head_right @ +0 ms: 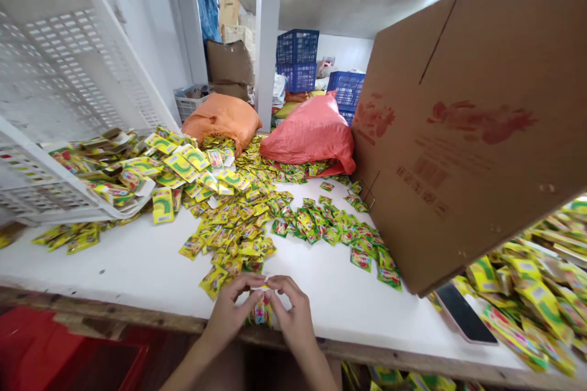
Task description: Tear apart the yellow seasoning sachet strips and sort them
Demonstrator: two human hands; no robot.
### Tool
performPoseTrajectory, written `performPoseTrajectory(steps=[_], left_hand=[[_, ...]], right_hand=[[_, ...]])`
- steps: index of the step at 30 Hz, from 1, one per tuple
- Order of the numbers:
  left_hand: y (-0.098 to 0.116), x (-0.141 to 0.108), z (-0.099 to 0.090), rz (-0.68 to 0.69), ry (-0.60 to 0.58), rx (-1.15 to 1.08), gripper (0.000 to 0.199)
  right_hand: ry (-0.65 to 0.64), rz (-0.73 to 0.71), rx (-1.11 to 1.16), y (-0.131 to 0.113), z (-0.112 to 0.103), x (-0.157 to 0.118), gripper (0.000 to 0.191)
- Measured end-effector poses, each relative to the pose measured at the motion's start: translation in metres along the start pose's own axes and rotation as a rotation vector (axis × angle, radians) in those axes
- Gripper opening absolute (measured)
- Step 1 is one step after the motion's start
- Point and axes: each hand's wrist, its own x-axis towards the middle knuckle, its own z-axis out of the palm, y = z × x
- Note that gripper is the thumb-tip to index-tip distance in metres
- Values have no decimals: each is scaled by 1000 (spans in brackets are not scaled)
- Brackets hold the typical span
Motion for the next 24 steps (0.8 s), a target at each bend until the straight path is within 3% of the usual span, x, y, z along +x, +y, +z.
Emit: performPoseTrajectory(steps=[9,19,24], left_hand=[[5,10,4,-133,53,48,20],[-8,-1,0,-112,19,-78,20],[-3,-3,-2,-21,-39,-16,17]], right_hand=[[28,66,-90,-7,1,10,19],[58,64,28,0,3,-5,15],[27,56,34,6,15,-11,14]])
